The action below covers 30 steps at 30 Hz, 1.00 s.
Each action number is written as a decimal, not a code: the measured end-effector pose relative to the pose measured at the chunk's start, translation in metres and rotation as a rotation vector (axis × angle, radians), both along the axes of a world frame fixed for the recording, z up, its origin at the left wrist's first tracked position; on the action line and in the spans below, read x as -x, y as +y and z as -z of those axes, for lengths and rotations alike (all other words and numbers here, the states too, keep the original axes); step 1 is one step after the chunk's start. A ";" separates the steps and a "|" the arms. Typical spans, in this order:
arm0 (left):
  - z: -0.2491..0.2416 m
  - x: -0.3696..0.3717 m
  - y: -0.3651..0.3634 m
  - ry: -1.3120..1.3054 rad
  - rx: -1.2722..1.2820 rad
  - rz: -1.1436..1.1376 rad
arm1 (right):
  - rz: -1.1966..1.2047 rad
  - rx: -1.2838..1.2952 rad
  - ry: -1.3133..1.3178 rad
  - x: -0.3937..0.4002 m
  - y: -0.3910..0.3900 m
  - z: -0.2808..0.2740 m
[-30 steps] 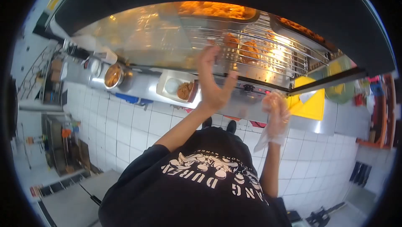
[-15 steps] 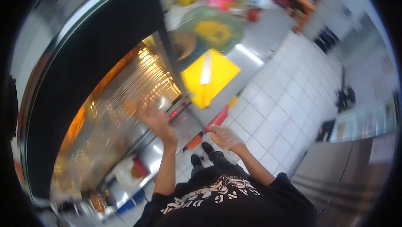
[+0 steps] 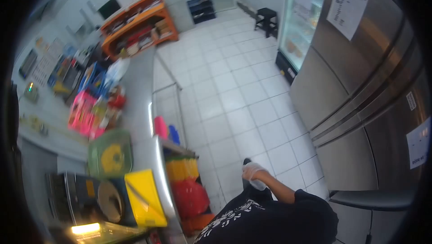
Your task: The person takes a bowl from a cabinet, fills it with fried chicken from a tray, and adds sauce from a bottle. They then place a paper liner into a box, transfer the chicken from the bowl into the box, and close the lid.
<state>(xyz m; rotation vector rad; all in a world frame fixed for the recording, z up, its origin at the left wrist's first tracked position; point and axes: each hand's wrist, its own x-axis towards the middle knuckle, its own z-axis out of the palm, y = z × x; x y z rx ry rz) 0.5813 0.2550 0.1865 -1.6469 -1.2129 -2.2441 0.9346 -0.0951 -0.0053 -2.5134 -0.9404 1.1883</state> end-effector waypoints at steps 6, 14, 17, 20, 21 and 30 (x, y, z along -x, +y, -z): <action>0.004 -0.216 0.004 0.135 0.323 0.259 | 0.012 -0.205 -0.146 -0.212 0.030 -0.008; 0.038 -0.530 0.024 0.325 0.782 0.767 | 0.558 -0.420 -0.271 -0.503 0.034 -0.095; 0.050 -0.659 0.039 0.176 0.885 1.012 | 0.611 -0.179 -0.306 -0.567 -0.024 -0.042; 0.066 -0.788 0.065 0.485 0.886 1.077 | 0.607 0.094 -0.222 -0.621 -0.079 -0.048; 0.071 -0.840 0.061 0.532 0.769 1.148 | 0.654 0.032 -0.229 -0.649 -0.109 -0.021; 0.020 -1.207 0.009 1.058 0.664 1.595 | 1.235 -0.491 -0.661 -0.993 -0.185 -0.090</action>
